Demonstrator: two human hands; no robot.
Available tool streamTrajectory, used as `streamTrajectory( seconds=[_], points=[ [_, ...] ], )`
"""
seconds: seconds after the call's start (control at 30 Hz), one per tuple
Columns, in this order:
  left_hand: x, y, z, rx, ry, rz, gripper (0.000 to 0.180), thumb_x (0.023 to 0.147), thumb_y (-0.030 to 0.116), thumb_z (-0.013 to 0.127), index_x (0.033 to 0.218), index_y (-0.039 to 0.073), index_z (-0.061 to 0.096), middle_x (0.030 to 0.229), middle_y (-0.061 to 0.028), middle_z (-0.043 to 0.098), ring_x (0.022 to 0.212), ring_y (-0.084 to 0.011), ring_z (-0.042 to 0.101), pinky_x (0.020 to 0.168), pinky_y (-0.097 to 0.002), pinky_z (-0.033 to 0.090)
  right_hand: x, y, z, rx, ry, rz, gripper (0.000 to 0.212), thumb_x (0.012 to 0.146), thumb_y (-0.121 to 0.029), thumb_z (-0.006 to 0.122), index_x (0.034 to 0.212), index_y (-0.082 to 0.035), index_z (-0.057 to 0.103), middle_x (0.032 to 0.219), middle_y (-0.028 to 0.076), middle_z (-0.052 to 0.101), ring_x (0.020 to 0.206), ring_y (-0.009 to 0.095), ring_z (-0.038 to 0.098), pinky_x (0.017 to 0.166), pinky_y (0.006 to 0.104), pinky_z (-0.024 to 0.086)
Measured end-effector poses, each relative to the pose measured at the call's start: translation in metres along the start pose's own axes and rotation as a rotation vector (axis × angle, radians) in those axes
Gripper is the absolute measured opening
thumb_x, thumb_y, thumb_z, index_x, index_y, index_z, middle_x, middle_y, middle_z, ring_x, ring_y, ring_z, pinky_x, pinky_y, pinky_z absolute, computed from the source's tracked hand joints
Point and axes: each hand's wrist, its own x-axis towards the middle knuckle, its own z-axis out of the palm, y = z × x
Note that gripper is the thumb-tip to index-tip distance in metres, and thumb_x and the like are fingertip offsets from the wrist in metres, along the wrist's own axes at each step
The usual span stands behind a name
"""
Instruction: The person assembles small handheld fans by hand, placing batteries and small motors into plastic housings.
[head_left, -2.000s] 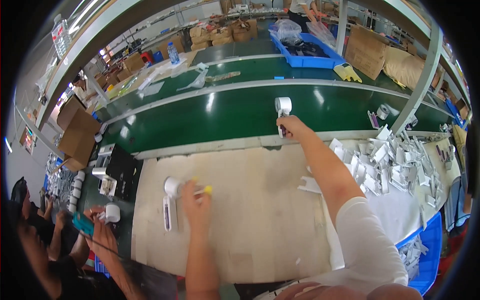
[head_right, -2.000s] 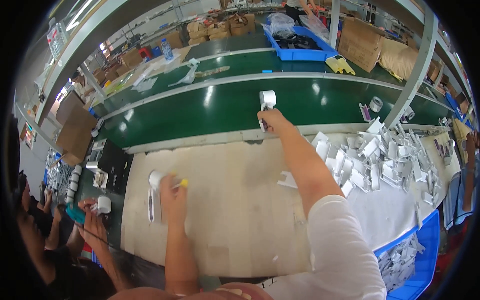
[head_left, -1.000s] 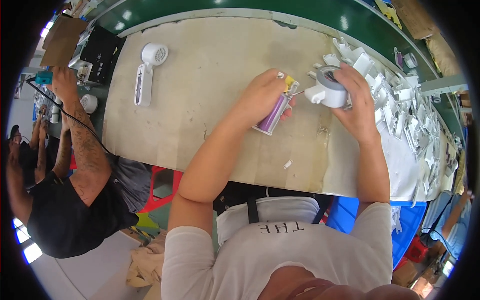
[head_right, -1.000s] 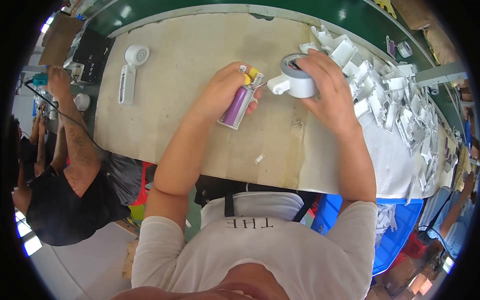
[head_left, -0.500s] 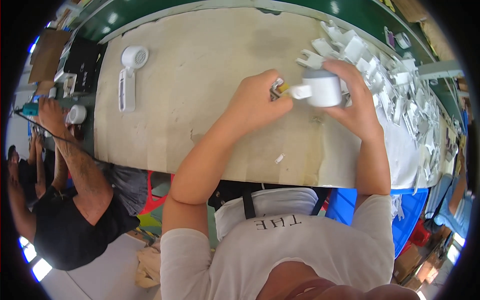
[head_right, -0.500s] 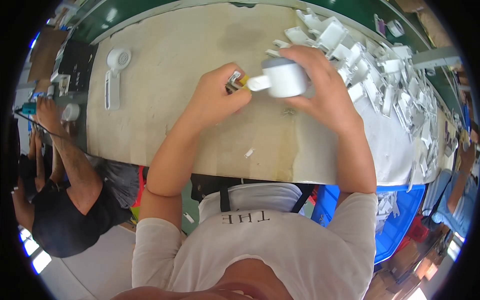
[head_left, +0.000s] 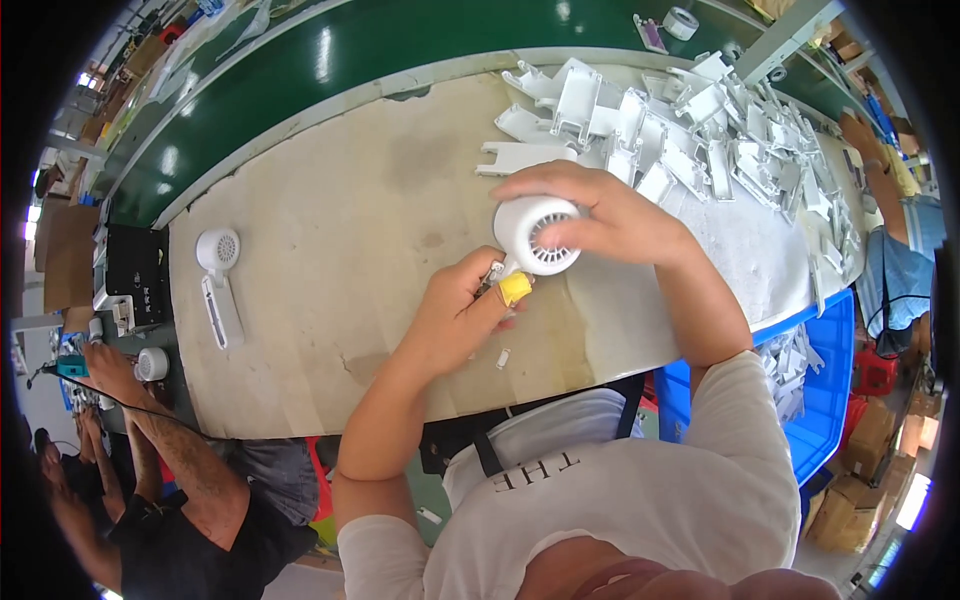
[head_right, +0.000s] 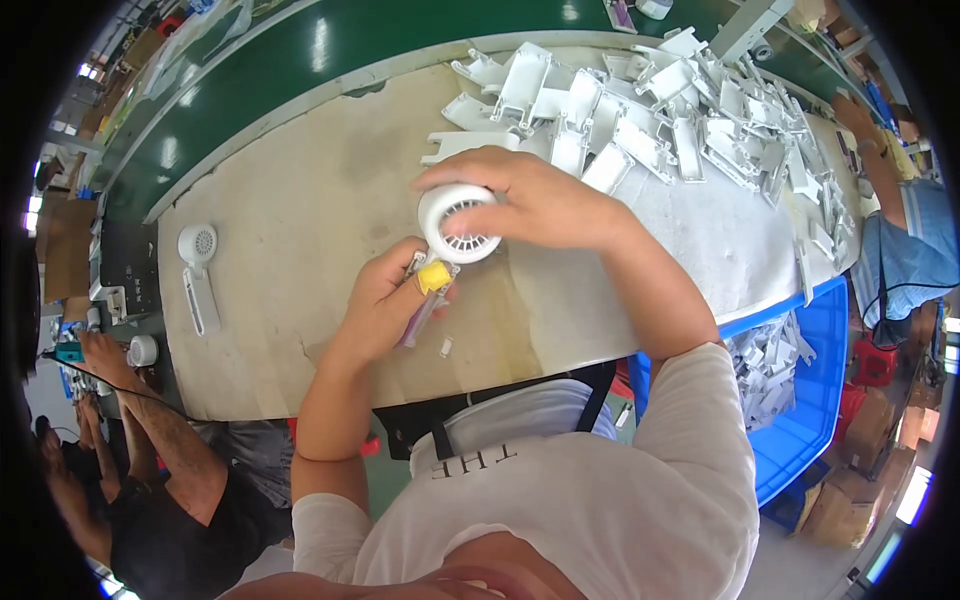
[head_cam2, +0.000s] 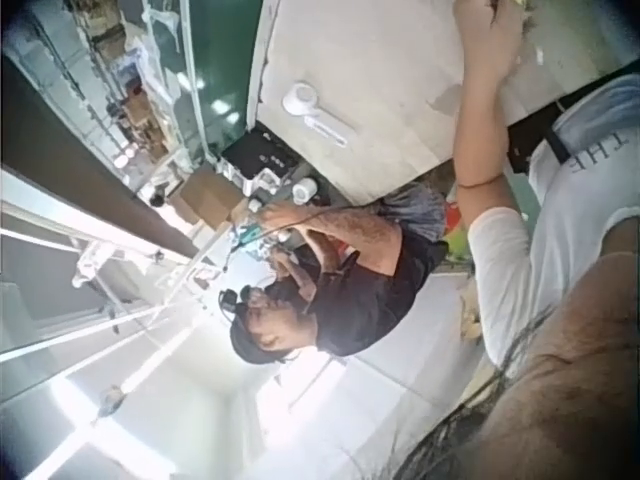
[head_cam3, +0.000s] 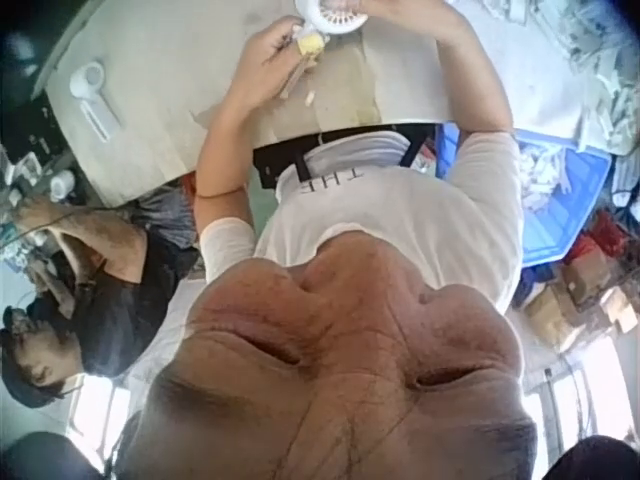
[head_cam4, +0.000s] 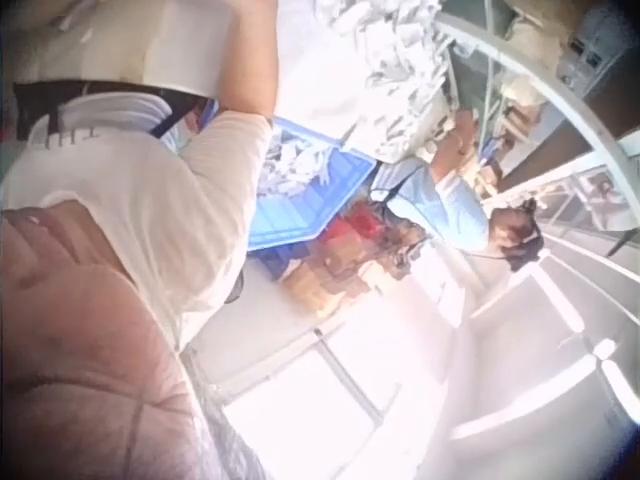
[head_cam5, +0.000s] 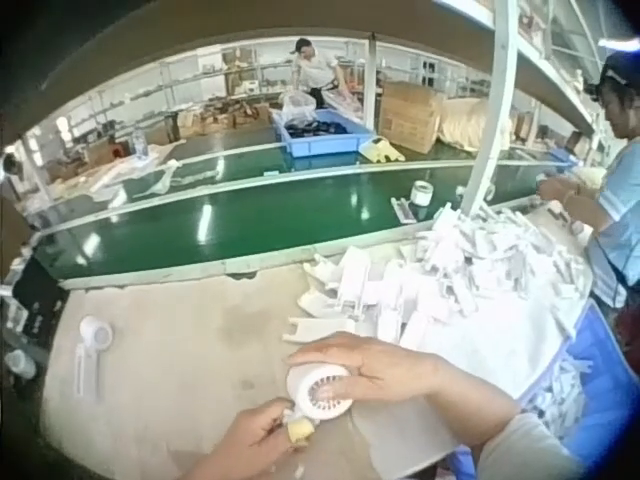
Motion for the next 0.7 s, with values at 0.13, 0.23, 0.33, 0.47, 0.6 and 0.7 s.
streamTrajectory(
  seconds=[0.13, 0.23, 0.33, 0.47, 0.6, 0.7],
  points=[
    [0.008, -0.004, -0.018, -0.484, 0.096, 0.071, 0.026, 0.087, 0.019, 0.051, 0.100, -0.003, 0.053, 0.093, -0.0121, 0.062, 0.078, -0.0195, 0.060, 0.066, -0.0306, 0.049, 0.013, 0.033, -0.057, -0.463, 0.203, 0.049, 0.035, 0.077, -0.005, 0.055, 0.111, -0.008, 0.056, 0.115, 0.009, 0.054, 0.108, 0.027, 0.048, 0.093, 0.0360, 0.037],
    [0.011, -0.003, -0.039, -0.644, 0.129, 0.214, 0.031, 0.087, 0.021, 0.050, 0.105, -0.005, 0.052, 0.100, -0.0159, 0.060, 0.089, -0.0205, 0.059, 0.075, -0.0323, 0.047, 0.026, 0.046, -0.076, -0.969, 0.114, -0.089, 0.044, 0.069, 0.004, 0.053, 0.110, -0.012, 0.057, 0.115, 0.010, 0.054, 0.110, 0.028, 0.047, 0.093, 0.0361, 0.038],
    [0.009, -0.003, -0.047, -0.624, 0.156, 0.240, 0.037, 0.089, 0.024, 0.047, 0.110, -0.006, 0.050, 0.102, -0.0160, 0.058, 0.095, -0.0243, 0.057, 0.082, -0.0346, 0.045, 0.039, 0.047, -0.083, -1.134, -0.085, -0.145, 0.045, 0.065, 0.008, 0.052, 0.106, -0.011, 0.057, 0.112, 0.010, 0.056, 0.112, 0.029, 0.046, 0.092, 0.0356, 0.039],
    [0.006, 0.001, -0.054, -0.581, 0.210, 0.257, 0.037, 0.089, 0.025, 0.044, 0.113, -0.004, 0.049, 0.104, -0.0167, 0.059, 0.093, -0.0249, 0.058, 0.082, -0.0351, 0.045, 0.048, 0.039, -0.092, -1.112, -0.028, -0.131, 0.026, 0.071, 0.005, 0.053, 0.095, -0.003, 0.052, 0.105, 0.009, 0.058, 0.109, 0.024, 0.050, 0.088, 0.0334, 0.041],
    [0.008, 0.004, -0.059, -0.464, 0.351, 0.308, 0.035, 0.089, 0.026, 0.045, 0.112, 0.001, 0.051, 0.104, -0.0139, 0.060, 0.089, -0.0211, 0.060, 0.078, -0.0327, 0.047, 0.047, 0.031, -0.054, 0.247, 0.345, 0.225, 0.022, 0.083, -0.007, 0.048, 0.104, -0.003, 0.044, 0.089, 0.011, 0.057, 0.079, 0.016, 0.059, 0.070, 0.0247, 0.046],
    [0.009, 0.004, -0.061, -0.418, 0.391, 0.261, 0.033, 0.088, 0.026, 0.047, 0.112, 0.002, 0.051, 0.104, -0.0122, 0.060, 0.089, -0.0182, 0.059, 0.074, -0.0310, 0.048, 0.037, 0.010, -0.011, 0.833, 0.421, 0.359, 0.033, 0.085, -0.017, 0.048, 0.114, -0.004, 0.041, 0.086, 0.010, 0.056, 0.069, 0.016, 0.056, 0.064, 0.0234, 0.045]
  ],
)
